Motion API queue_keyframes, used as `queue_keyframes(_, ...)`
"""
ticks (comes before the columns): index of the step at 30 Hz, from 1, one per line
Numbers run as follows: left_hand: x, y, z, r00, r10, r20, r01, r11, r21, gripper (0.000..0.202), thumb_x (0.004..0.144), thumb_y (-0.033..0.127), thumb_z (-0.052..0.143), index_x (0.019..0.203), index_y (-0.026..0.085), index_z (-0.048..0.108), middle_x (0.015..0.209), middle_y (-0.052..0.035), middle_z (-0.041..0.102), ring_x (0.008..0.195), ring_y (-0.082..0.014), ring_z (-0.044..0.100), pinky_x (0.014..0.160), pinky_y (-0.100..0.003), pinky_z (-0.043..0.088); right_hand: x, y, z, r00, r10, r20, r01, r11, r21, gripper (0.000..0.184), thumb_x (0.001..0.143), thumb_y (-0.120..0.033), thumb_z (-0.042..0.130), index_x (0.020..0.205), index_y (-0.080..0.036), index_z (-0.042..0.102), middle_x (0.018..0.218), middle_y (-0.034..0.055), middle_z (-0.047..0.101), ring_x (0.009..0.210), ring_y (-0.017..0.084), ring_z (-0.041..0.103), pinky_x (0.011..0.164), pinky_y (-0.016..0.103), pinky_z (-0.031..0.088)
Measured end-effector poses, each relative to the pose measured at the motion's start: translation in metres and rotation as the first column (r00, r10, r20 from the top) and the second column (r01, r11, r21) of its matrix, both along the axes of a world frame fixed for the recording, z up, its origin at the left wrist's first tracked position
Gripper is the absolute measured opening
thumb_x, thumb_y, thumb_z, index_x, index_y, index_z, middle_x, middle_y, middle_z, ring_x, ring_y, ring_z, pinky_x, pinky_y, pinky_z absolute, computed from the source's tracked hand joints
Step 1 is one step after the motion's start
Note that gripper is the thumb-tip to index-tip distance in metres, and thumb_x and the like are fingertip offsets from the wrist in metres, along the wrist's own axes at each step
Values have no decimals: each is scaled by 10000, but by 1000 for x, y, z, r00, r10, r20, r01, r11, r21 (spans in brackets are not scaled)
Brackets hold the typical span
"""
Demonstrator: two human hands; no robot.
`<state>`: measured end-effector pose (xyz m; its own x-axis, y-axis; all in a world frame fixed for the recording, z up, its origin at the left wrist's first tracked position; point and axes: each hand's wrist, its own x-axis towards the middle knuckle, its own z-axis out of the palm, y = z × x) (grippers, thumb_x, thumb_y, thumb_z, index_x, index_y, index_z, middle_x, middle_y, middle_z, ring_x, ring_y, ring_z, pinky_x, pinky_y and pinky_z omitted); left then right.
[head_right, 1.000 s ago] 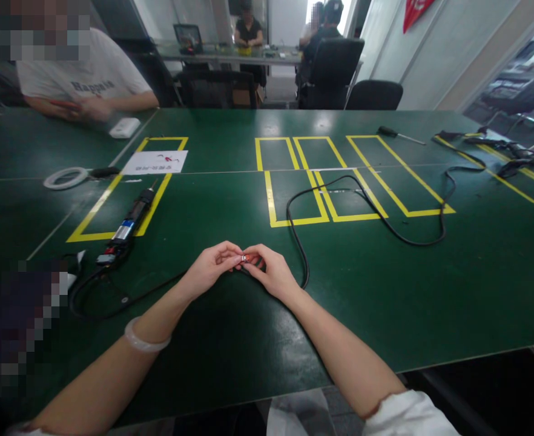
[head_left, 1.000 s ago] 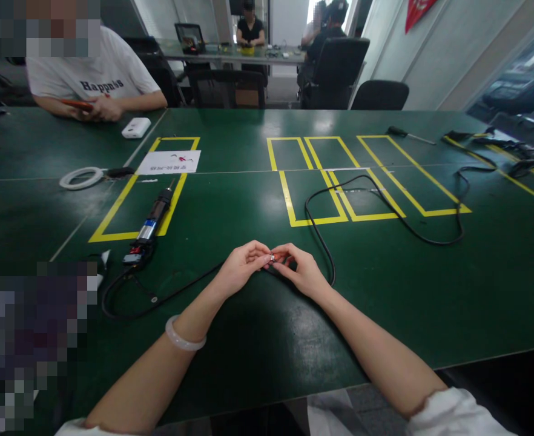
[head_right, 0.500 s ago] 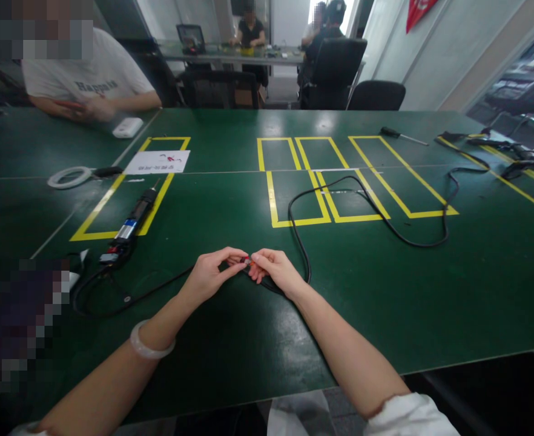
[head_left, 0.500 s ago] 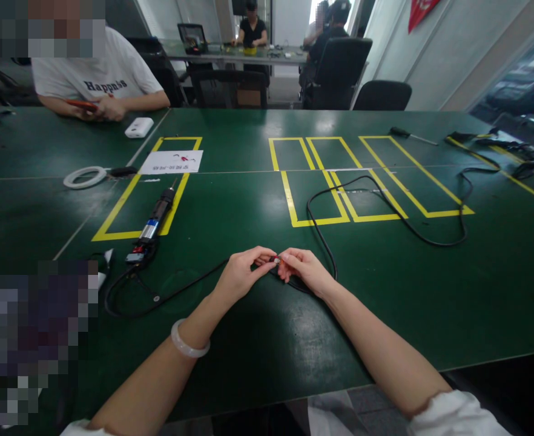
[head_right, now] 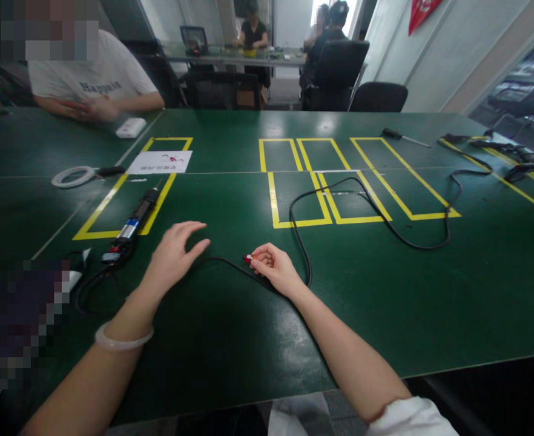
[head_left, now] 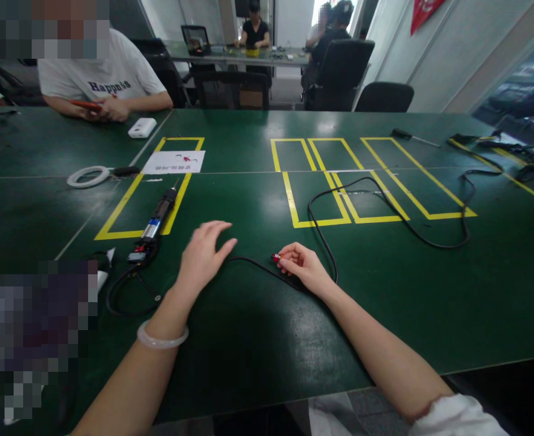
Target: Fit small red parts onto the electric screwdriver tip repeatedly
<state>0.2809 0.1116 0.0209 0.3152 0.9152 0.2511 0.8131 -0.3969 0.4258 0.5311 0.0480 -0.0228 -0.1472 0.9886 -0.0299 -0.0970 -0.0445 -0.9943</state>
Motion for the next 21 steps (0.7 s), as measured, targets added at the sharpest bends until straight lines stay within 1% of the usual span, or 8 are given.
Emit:
queue_keyframes(3,-55,18,-1,917,359,-174,-336,930,146,633,873,429,537,1407,113,414,1484,-223,357,1351,-427,351,1040,-565,352,0,0,0,1000,-2,7,2,1000,2,313,785,-419,727,930,-184,581,780,11,651,630,112,588,578,249,474)
queue_keyframes(5,-88,25,-7,848,458,-265,-449,888,96,688,849,410,557,1417,70,371,1466,-265,349,1312,-477,370,993,-592,369,-1,0,-1,1000,5,10,-5,1000,-3,317,781,-426,728,928,-186,582,783,12,653,629,115,589,575,252,477)
queue_keyframes(8,-122,32,-18,821,453,-347,-489,872,-18,634,840,370,537,1404,127,378,1333,-221,490,1178,-453,492,877,-559,430,-2,0,0,1000,6,6,-6,1000,-9,321,777,-426,729,927,-184,582,777,9,650,624,114,587,574,251,475)
queue_keyframes(10,-132,35,-21,823,429,-372,-473,881,-31,622,819,342,551,1392,153,400,1264,-184,546,1120,-415,537,850,-508,445,-2,0,1,1000,0,2,0,1000,-9,322,776,-425,730,927,-182,581,774,8,650,625,114,586,576,250,472)
queue_keyframes(12,-132,37,-18,824,414,-386,-460,887,-32,639,794,352,582,1379,146,430,1249,-175,566,1100,-392,562,850,-468,452,-2,0,1,1000,-6,3,6,1000,-11,323,777,-424,730,928,-181,580,774,10,650,624,114,584,570,247,465)
queue_keyframes(15,-116,31,-10,832,391,-392,-450,890,-67,661,797,446,587,1380,164,451,1260,-175,587,1077,-382,590,814,-447,471,0,1,1,1000,-14,10,14,1000,-6,316,787,-420,722,937,-182,579,778,11,646,624,114,581,558,241,452)
queue_keyframes(18,-88,18,-5,846,379,-376,-434,898,-71,657,819,511,549,1392,210,444,1274,-162,598,1047,-371,613,774,-432,485,1,1,0,998,-45,49,42,998,48,297,806,-417,703,949,-185,584,794,14,640,653,120,585,586,250,460)
queue_keyframes(21,-54,3,-5,874,323,-363,-364,930,-47,646,840,513,519,1398,199,435,1258,-156,608,1036,-345,621,774,-410,494,1,0,2,984,-106,142,86,987,137,265,829,-400,676,954,-183,592,817,25,637,695,131,582,620,258,464)
